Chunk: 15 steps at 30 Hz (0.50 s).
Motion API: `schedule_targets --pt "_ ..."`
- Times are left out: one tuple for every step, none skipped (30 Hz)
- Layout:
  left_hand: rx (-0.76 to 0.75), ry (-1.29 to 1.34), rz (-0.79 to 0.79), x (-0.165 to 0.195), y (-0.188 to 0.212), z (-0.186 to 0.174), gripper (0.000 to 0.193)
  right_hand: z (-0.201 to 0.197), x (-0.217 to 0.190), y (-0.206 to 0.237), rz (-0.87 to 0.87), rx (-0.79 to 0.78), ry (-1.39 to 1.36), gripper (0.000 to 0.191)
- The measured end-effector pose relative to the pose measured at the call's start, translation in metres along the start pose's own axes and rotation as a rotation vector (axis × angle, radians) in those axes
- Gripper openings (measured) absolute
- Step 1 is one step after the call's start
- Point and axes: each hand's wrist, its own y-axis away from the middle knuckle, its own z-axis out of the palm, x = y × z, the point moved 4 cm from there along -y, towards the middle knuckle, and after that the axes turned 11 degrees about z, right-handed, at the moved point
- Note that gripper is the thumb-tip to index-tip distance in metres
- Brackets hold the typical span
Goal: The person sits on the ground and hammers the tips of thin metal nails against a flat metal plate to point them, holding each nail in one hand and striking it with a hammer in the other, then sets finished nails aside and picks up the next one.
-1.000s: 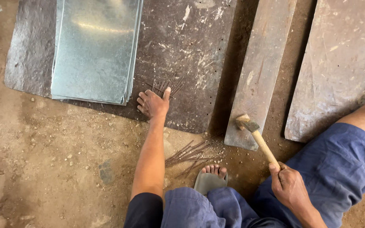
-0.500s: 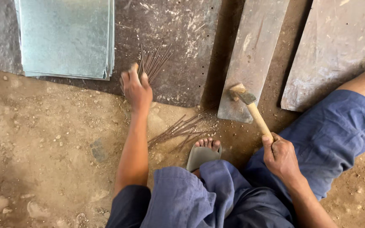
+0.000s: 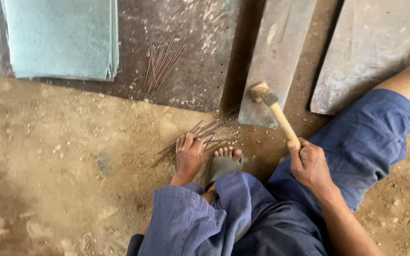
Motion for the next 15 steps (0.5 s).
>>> schedule_targets --pt "-0.040 0.006 -0.006 -0.003 -0.004 0.001 0.019 0.000 0.001 0.000 0.030 -0.002 -0.003 0.043" --pt "-0.077 0.015 -0.011 -0.006 -0.006 0.002 0.016 -0.001 0.000 0.000 0.011 0.001 -0.016 0.043" --pt "-0.113 0.026 -0.011 -0.009 -0.007 0.004 0.013 -0.001 0.001 0.000 -0.007 0.009 -0.027 0.044" --pt "-0.107 0.030 0.023 -0.010 -0.008 0.004 0.014 -0.002 0.002 0.001 -0.024 0.018 -0.037 0.045" --pt "-0.102 0.035 0.051 -0.012 -0.008 0.005 0.015 -0.002 0.006 0.002 -0.008 0.033 -0.031 0.045" --pt "-0.095 0.036 0.071 -0.014 -0.006 0.007 0.016 -0.002 0.010 0.002 0.005 0.040 -0.025 0.045" --pt "-0.125 0.063 0.037 -0.018 -0.005 0.012 0.021 -0.002 0.014 0.003 0.011 0.045 -0.023 0.044" --pt "-0.151 0.081 -0.001 -0.022 -0.003 0.018 0.027 -0.002 0.018 0.003 -0.012 0.050 -0.022 0.044" --pt "-0.165 0.081 -0.041 -0.028 -0.002 0.021 0.032 -0.002 0.020 0.003 -0.053 0.053 -0.031 0.044" --pt "-0.149 0.029 0.009 -0.030 -0.003 0.024 0.026 -0.001 0.021 0.002 -0.105 0.049 -0.048 0.044" --pt "-0.134 -0.028 0.048 -0.032 -0.003 0.026 0.020 0.000 0.028 -0.002 0.028 0.013 -0.026 0.035" --pt "-0.143 -0.025 0.069 -0.035 -0.003 0.027 0.021 0.004 0.033 -0.006 0.147 -0.032 -0.004 0.030" --pt "-0.149 -0.029 0.085 -0.037 -0.004 0.026 0.022 0.005 0.032 -0.010 0.143 -0.026 0.060 0.030" --pt "-0.216 -0.039 0.055 -0.038 -0.005 0.023 0.018 0.006 0.025 -0.014 -0.015 0.011 0.066 0.029" --pt "-0.166 -0.056 0.072 -0.038 -0.005 0.016 0.016 0.008 0.023 -0.019 0.004 0.011 0.054 0.029"
